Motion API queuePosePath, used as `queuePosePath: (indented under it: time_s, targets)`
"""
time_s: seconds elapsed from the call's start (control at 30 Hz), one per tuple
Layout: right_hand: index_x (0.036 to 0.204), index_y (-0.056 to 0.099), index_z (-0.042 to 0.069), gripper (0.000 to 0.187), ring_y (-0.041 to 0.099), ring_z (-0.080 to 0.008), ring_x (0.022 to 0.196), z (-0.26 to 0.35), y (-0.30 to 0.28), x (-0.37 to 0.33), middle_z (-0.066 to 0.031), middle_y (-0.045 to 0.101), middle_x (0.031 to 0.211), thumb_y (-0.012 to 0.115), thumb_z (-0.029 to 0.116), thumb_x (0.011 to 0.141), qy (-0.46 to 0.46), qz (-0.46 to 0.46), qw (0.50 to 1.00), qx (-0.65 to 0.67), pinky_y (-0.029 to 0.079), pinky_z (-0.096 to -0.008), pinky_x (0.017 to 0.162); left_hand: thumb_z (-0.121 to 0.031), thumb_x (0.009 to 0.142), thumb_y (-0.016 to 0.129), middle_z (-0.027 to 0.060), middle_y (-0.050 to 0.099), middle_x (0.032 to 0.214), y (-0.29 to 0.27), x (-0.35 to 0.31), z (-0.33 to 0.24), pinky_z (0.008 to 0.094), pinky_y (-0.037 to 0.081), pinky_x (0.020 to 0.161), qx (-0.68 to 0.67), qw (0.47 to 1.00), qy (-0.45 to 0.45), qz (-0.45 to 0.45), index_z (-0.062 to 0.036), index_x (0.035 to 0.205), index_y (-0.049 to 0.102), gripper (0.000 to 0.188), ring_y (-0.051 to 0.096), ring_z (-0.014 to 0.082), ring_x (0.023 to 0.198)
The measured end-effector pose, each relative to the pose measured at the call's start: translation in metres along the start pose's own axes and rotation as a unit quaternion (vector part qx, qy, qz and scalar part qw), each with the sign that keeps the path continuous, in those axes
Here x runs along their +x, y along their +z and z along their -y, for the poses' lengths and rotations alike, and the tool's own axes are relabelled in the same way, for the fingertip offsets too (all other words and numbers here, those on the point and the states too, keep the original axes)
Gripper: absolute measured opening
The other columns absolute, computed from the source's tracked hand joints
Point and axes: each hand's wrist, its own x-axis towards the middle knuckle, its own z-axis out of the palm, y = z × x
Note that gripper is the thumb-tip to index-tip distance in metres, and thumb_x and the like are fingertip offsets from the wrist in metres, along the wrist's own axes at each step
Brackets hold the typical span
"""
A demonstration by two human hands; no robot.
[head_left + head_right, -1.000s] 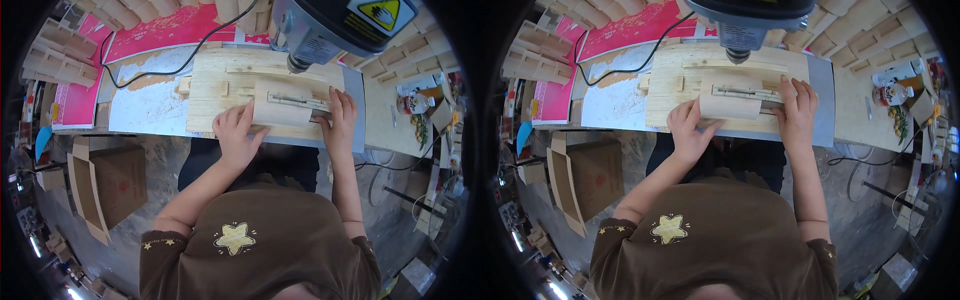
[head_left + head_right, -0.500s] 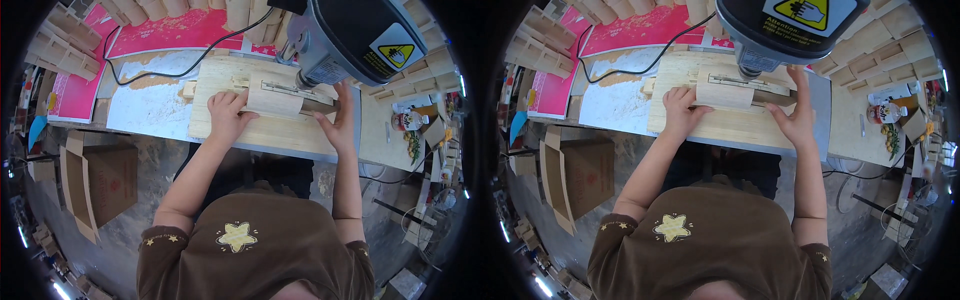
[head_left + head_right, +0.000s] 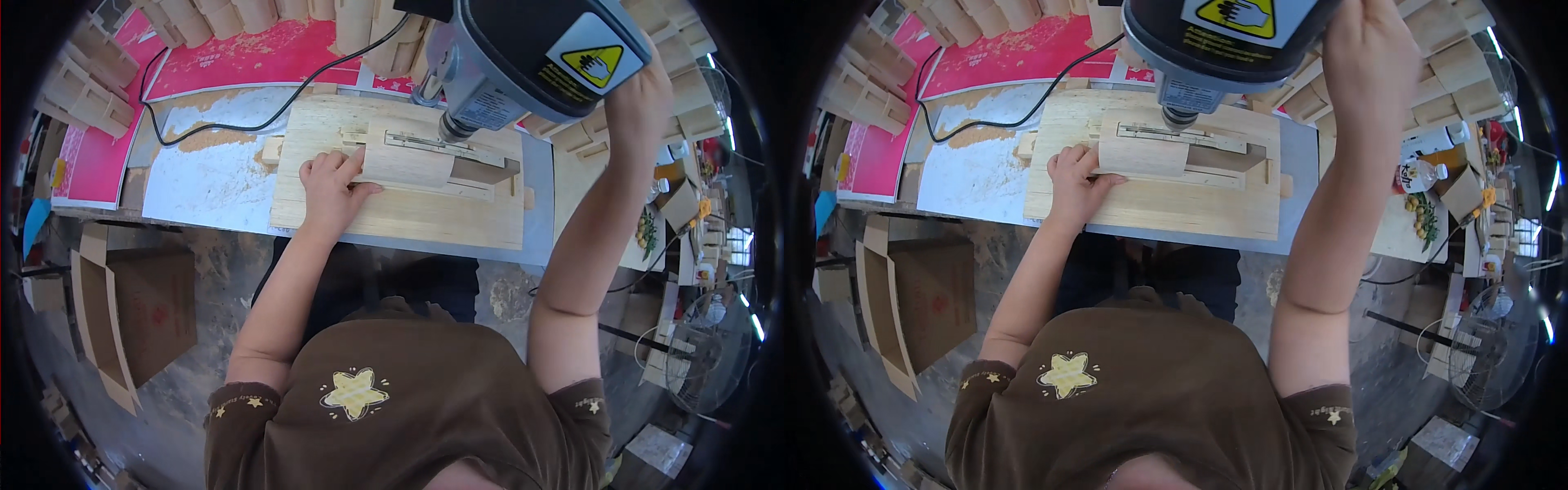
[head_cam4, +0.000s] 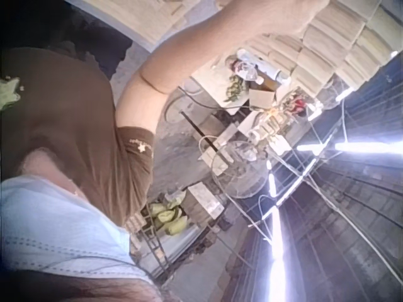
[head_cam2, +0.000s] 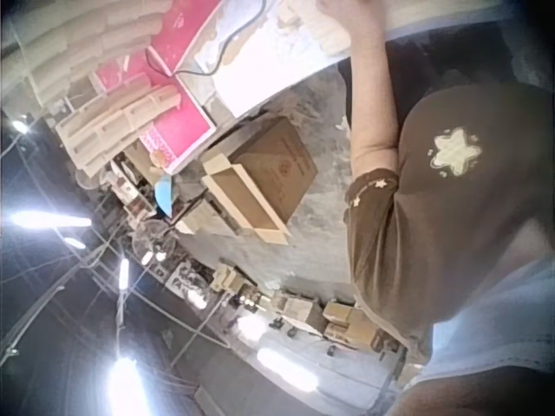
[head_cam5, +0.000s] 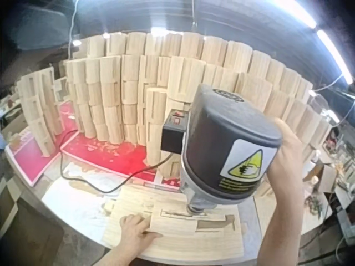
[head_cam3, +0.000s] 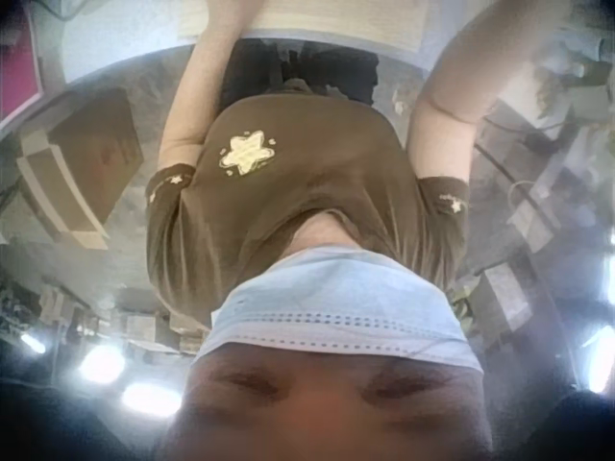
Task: Creating slots in cylindrical wood pieces using a specialized slotting machine.
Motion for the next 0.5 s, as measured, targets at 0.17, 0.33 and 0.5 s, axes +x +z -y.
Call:
queuePosePath:
  time_s: [0.17,0.33,0.5]
  targets:
    - [0.079,0.062,-0.001,0.021,0.047,-0.0190,0.056,0.069,-0.037,-0.068,-0.0067,0.049,0.057,0.053,0.016,0.089,0.078,0.055,0.995,-0.022,0.034,-0.0345,0.055,-0.027,0.056,0.079,0.0003,0.048,0.075,-0.002,0.002,-0.002,0.0379,0.028,0.080,-0.008,1.000,0.005,-0.009,-0.0156,0.110,0.061,0.058,0.048,0.0208,0.079]
    - [0.094,0.063,0.001,0.017,0.051,-0.0171,0.064,0.052,-0.022,-0.132,-0.0058,0.056,0.069,0.050,0.008,0.087,-0.004,0.068,0.997,-0.047,0.038,-0.0337,0.079,-0.026,0.057,0.079,0.0006,0.048,0.074,0.000,0.000,0.000,0.0382,0.029,0.080,-0.010,1.000,-0.007,0.005,-0.0165,0.112,0.061,0.059,0.048,0.0208,0.079]
    - [0.096,0.061,0.004,0.017,0.053,-0.0220,0.075,0.006,0.043,-0.181,-0.0072,0.059,0.081,0.051,0.008,0.084,-0.062,-0.043,0.996,0.050,0.030,-0.0422,0.097,-0.026,0.057,0.079,0.0010,0.048,0.074,0.000,0.001,-0.001,0.0382,0.029,0.080,-0.003,1.000,-0.001,0.002,-0.0163,0.112,0.061,0.059,0.049,0.0207,0.078]
